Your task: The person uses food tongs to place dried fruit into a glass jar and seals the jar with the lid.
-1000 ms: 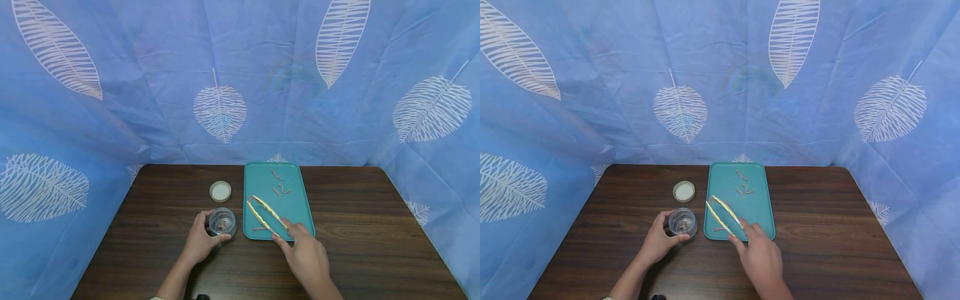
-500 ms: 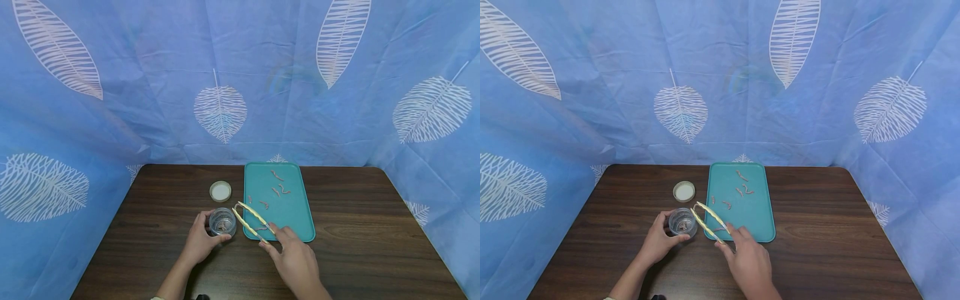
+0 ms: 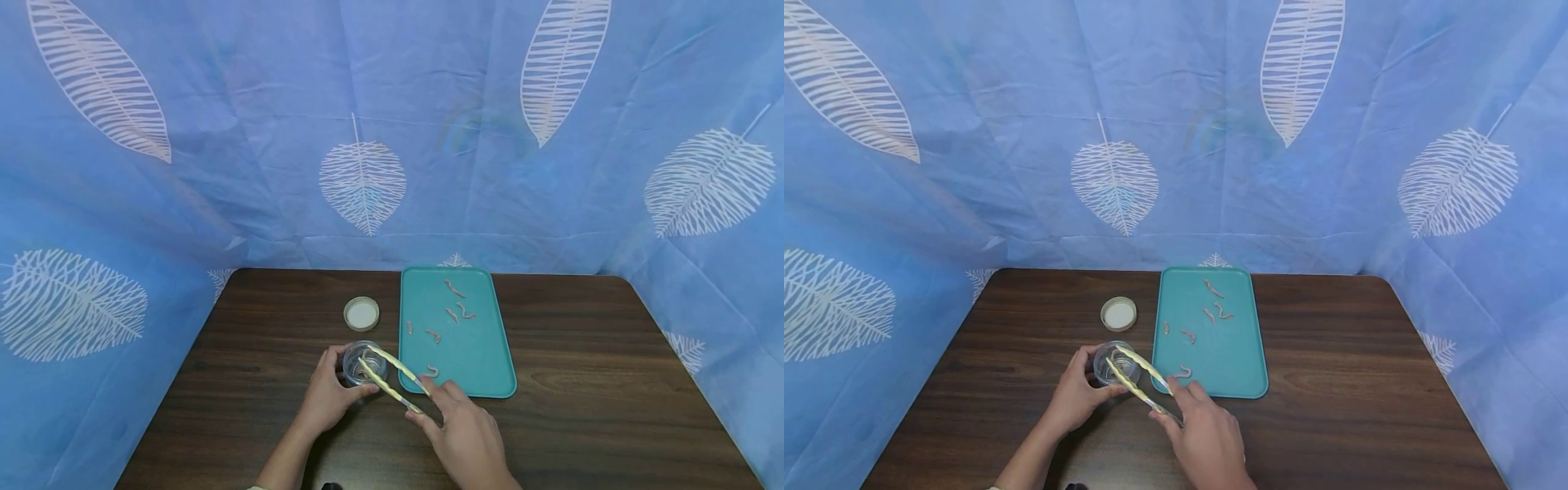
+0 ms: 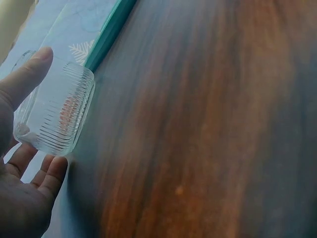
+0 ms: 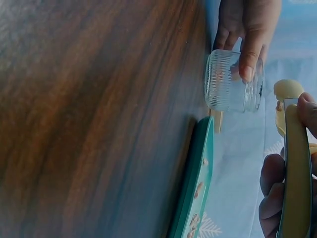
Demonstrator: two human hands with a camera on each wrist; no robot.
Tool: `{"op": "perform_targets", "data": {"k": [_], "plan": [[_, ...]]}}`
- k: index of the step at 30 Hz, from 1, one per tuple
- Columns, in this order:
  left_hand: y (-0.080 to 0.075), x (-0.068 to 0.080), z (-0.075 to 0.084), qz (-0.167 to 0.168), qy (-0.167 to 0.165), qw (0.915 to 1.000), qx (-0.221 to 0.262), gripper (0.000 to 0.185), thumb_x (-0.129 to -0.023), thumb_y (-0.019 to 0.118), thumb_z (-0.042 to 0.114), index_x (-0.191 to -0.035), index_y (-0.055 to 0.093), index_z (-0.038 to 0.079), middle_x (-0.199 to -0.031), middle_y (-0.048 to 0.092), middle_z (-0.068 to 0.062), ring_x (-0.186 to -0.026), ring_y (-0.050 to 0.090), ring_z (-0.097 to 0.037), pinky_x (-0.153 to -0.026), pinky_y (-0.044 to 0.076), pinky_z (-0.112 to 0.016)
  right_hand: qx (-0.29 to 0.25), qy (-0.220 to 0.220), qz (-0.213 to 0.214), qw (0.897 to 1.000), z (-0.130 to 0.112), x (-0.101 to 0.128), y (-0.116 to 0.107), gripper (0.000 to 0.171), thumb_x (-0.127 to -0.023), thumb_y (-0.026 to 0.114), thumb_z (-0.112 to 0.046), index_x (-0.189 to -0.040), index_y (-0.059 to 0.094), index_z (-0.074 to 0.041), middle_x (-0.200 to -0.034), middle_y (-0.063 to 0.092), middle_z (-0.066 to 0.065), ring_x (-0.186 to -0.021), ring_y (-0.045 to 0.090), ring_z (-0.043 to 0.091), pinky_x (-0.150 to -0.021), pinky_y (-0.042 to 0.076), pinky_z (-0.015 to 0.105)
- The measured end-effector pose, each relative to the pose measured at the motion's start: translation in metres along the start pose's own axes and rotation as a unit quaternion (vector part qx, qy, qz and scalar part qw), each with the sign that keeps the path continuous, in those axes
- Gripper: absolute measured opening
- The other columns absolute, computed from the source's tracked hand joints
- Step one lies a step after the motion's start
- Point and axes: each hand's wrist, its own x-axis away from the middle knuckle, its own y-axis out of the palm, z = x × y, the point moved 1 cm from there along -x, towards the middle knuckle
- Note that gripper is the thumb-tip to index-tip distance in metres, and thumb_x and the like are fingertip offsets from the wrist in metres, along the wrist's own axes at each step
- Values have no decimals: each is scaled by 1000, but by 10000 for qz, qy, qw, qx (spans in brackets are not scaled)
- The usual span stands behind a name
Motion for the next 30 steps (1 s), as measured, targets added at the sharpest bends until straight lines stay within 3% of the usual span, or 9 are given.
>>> {"op": "perform_targets", "data": {"k": [5,13,30], "plan": [[0,1,-1,23,35,10000,9,89,-74,103,31,-147,56,9,-138,63,-10,-122,64,-25,-101,58,-35,-58,-64,56,9999,-2,-1,1,63,-87,86,-52,-144,72,-27,-103,72,-6,-57,34,-1,-51,34,21],[1,1,-3,45,23,9999,115,85,-73,102,15,-145,58,9,-136,63,-11,-117,65,-23,-96,57,-28,-58,-70,172,9998,-4,-2,3,70,-81,91,-52,-142,72,-24,-107,72,-4,-58,37,-2,-52,38,22],[1,1,-2,84,-25,9999,148,86,-71,103,18,-145,60,11,-133,64,-9,-117,64,-22,-96,56,-28,-76,168,525,9984,6,-3,1,89,-71,99,-53,-148,68,-20,-94,61,-5,-56,31,2,-48,31,22]]}}
